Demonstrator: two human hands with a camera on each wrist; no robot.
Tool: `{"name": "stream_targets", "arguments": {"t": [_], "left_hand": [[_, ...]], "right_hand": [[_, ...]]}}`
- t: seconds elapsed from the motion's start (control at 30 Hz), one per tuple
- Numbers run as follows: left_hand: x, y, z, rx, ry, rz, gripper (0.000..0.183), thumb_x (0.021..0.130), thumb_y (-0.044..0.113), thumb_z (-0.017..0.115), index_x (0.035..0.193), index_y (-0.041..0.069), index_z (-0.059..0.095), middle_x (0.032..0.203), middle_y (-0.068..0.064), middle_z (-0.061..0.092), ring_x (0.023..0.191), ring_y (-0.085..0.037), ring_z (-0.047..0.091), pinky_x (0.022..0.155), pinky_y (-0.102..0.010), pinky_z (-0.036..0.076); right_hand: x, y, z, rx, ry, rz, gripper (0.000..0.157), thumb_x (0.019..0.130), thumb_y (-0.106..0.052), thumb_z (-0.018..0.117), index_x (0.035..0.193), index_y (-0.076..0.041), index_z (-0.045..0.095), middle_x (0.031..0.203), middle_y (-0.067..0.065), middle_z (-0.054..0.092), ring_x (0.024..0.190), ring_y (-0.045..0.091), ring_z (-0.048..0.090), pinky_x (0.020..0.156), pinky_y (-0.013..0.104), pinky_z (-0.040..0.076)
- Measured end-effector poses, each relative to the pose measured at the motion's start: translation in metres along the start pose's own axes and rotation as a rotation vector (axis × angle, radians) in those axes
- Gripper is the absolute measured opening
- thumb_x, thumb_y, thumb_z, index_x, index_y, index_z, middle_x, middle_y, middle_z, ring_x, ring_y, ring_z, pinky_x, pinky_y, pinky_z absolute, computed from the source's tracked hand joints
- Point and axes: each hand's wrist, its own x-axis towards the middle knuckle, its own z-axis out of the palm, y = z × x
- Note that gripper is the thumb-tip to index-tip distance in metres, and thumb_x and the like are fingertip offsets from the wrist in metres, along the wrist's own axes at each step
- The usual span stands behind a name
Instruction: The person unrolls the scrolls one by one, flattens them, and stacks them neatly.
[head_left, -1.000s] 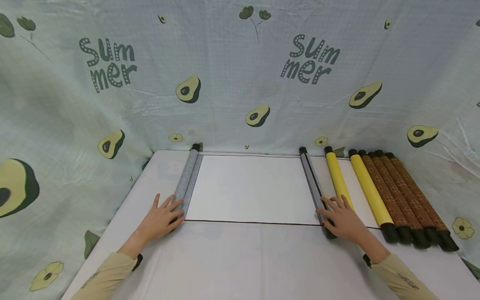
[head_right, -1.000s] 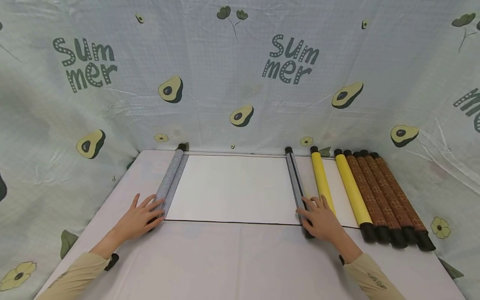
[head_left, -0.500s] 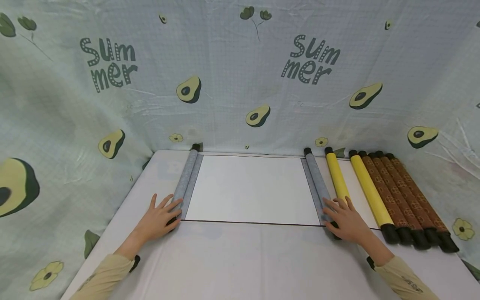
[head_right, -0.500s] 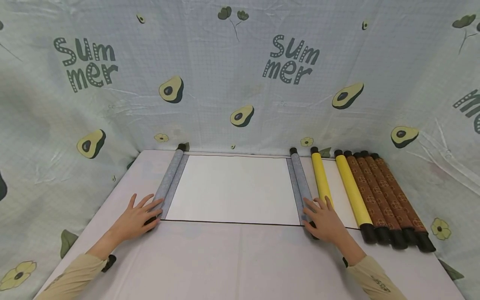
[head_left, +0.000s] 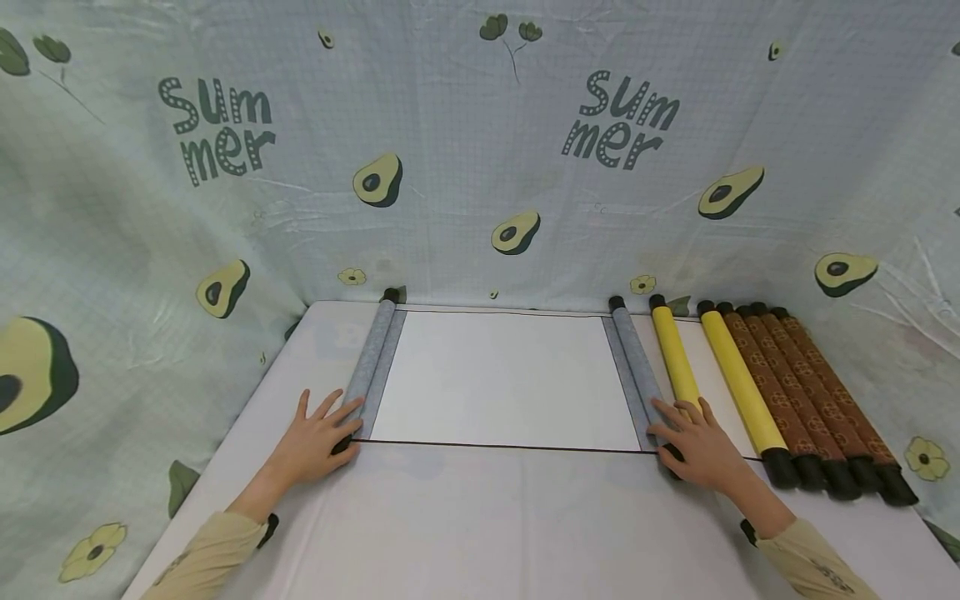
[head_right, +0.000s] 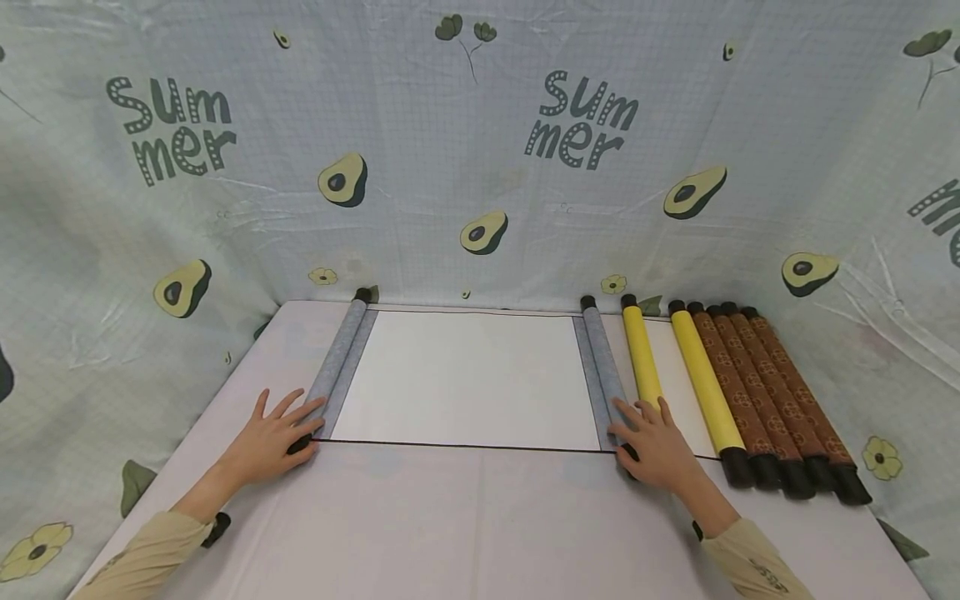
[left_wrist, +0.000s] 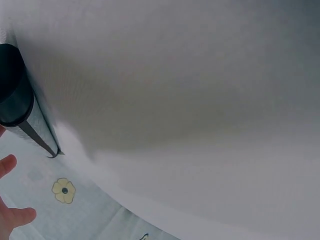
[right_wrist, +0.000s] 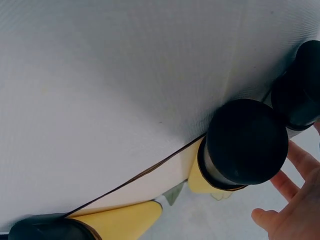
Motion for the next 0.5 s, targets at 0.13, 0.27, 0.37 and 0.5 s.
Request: {"name": "stream_targets", "arguments": {"t": [0.13,0.27,0.37,0.5], "left_hand": [[0.0014,-0.001,-0.0015,0.029,-0.006,-0.009,0.035,0.08,0.037,0.06,0.108,0.017,0.064,0.13,-0.004,0.051,0.125,-0.034,0.036,0.095,-0.067,0.018],[0.0032,-0.0011,-0.0029,0.039,-0.003,-0.017,0.033,0.08,0.033,0.059,0.108,0.017,0.065,0.129,-0.004,0.052,0.125,-0.033,0.036,0.095,-0.067,0.018],[0.0037,-0.0013,-0.0031,0.047,-0.013,-0.027,0.033,0.08,0.032,0.058,0.109,0.017,0.064,0.129,-0.004,0.051,0.125,-0.033,0.036,0.096,-0.066,0.018],[0.004,-0.0013,-0.0034,0.058,-0.008,-0.03,0.032,0.08,0.032,0.059,0.108,0.017,0.065,0.129,-0.004,0.052,0.125,-0.033,0.036,0.096,-0.066,0.018]], "right_hand": [[-0.0011,0.0012,0.0015,-0.005,-0.008,0.016,0.025,0.073,-0.02,0.064,0.098,-0.017,0.064,0.126,0.013,0.05,0.109,0.035,0.041,0.094,0.06,0.021],[-0.0011,0.0006,0.0031,-0.007,-0.011,0.029,0.025,0.074,-0.02,0.061,0.098,-0.016,0.063,0.126,0.012,0.051,0.111,0.037,0.042,0.095,0.06,0.021],[-0.001,-0.0007,0.0039,-0.009,-0.017,0.038,0.026,0.075,-0.02,0.06,0.1,-0.015,0.063,0.126,0.012,0.052,0.112,0.037,0.043,0.095,0.06,0.021],[-0.0014,-0.0012,0.005,-0.019,-0.022,0.045,0.028,0.075,-0.02,0.06,0.103,-0.014,0.064,0.127,0.011,0.052,0.112,0.037,0.043,0.096,0.06,0.02]]}}
